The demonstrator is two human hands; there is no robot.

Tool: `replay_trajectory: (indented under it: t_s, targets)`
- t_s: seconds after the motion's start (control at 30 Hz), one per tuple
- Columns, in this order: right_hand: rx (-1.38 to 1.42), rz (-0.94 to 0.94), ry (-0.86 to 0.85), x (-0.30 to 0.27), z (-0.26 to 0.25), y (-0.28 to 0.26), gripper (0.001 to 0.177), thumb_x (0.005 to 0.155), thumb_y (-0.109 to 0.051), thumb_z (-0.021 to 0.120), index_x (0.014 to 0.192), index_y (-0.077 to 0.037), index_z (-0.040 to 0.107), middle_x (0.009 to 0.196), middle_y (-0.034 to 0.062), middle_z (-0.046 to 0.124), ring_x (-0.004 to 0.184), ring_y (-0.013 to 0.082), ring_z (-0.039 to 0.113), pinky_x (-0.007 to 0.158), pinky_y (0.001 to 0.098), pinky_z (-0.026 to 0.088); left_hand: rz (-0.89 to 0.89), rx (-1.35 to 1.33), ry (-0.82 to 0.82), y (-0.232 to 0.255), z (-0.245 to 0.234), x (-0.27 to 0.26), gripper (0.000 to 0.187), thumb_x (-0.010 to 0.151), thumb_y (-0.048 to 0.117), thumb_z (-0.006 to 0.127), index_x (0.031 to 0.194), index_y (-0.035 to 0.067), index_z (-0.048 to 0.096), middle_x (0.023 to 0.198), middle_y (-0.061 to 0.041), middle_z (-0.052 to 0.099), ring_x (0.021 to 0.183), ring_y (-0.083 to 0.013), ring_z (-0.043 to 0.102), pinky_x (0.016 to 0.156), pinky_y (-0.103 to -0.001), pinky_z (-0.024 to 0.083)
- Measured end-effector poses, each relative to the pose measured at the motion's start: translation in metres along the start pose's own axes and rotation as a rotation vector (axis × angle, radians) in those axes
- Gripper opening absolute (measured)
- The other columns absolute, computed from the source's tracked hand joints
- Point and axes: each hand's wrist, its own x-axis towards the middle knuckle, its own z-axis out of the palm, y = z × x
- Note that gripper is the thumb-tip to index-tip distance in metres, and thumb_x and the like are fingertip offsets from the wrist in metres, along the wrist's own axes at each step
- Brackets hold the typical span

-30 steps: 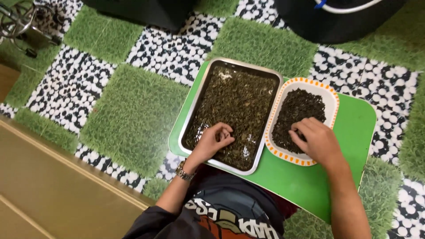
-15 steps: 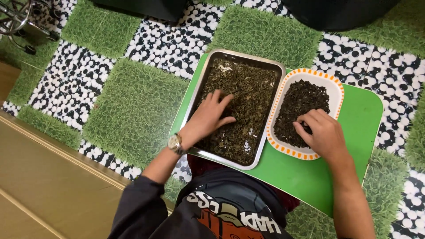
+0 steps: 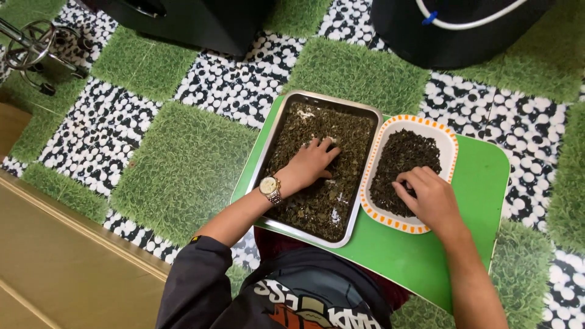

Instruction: Manually sorting dried tea leaves by picking out stems and impurities from a large tray and placing them into a smaller tray.

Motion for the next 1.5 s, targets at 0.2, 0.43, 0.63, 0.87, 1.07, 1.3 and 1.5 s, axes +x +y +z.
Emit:
replay_trajectory:
  t_s: [0.2, 0.43, 0.63, 0.87, 1.07, 1.3, 1.5]
  targets:
    - [0.018, 0.023, -0.007, 0.001, -0.003, -0.003, 0.009, 0.094, -0.020, 0.074, 0.096, -0.011, 0.073, 0.071, 0.0018, 0.059, 0.077, 0.0227, 0.066, 0.071, 0.0352, 0.057, 0.037, -0.098, 0.057, -0.011, 0.005, 0.005, 0.052, 0.097, 0.013, 0.070, 0.142, 0.002, 0.047, 0.131, -0.025, 0.051, 0.116, -0.0449, 0.063, 0.079, -0.053, 0.064]
    - [0.022, 0.044, -0.007, 0.000, 0.001, 0.001, 0.010, 0.094, -0.021, 0.074, 0.095, -0.011, 0.073, 0.070, 0.0016, 0.060, 0.076, 0.0218, 0.066, 0.071, 0.0344, 0.058, 0.105, -0.382, 0.115, -0.013, -0.025, -0.010, 0.046, 0.100, 0.001, 0.060, 0.143, -0.004, 0.045, 0.122, -0.029, 0.055, 0.102, -0.0469, 0.068, 0.075, -0.055, 0.061]
    - [0.036, 0.032, 0.005, 0.000, -0.001, -0.001, 0.008, 0.094, -0.020, 0.073, 0.094, -0.012, 0.072, 0.068, 0.0012, 0.059, 0.075, 0.0222, 0.066, 0.070, 0.0346, 0.058, 0.156, -0.777, 0.249, -0.023, -0.008, -0.007, 0.023, 0.106, 0.009, 0.051, 0.124, -0.003, 0.057, 0.110, -0.027, 0.062, 0.106, -0.0484, 0.066, 0.087, -0.059, 0.055]
    - [0.064, 0.051, 0.015, 0.003, -0.003, -0.004, 0.007, 0.095, -0.019, 0.073, 0.093, -0.012, 0.073, 0.068, 0.0016, 0.060, 0.073, 0.0220, 0.066, 0.067, 0.0344, 0.057, -0.050, -1.387, 0.271, -0.051, 0.035, 0.026, 0.023, 0.108, 0.019, 0.053, 0.123, 0.002, 0.057, 0.094, -0.018, 0.073, 0.079, -0.0221, 0.075, 0.063, -0.035, 0.064]
    - [0.062, 0.038, 0.020, 0.002, -0.002, -0.002, 0.008, 0.095, -0.018, 0.074, 0.093, -0.011, 0.073, 0.069, 0.0017, 0.061, 0.073, 0.0220, 0.066, 0.067, 0.0346, 0.057, -0.010, -1.438, 0.276, -0.039, 0.011, 0.007, 0.038, 0.106, 0.011, 0.053, 0.139, -0.007, 0.043, 0.131, -0.030, 0.050, 0.122, -0.0383, 0.056, 0.096, -0.052, 0.056]
    - [0.072, 0.038, 0.006, 0.003, -0.003, -0.003, 0.006, 0.095, -0.017, 0.073, 0.094, -0.010, 0.074, 0.069, 0.0028, 0.062, 0.073, 0.0221, 0.067, 0.068, 0.0348, 0.057, 0.044, -1.538, 0.237, -0.042, 0.014, 0.004, 0.029, 0.105, 0.003, 0.053, 0.133, -0.004, 0.050, 0.120, -0.026, 0.058, 0.100, -0.0283, 0.068, 0.083, -0.043, 0.063]
    - [0.060, 0.027, 0.019, 0.002, 0.000, 0.000, 0.007, 0.094, -0.018, 0.074, 0.095, -0.011, 0.074, 0.069, 0.0022, 0.061, 0.074, 0.0222, 0.067, 0.069, 0.0351, 0.057, 0.037, -1.650, 0.254, -0.040, 0.019, 0.009, 0.025, 0.109, 0.011, 0.048, 0.129, -0.004, 0.050, 0.109, -0.022, 0.060, 0.092, -0.0263, 0.071, 0.077, -0.041, 0.066]
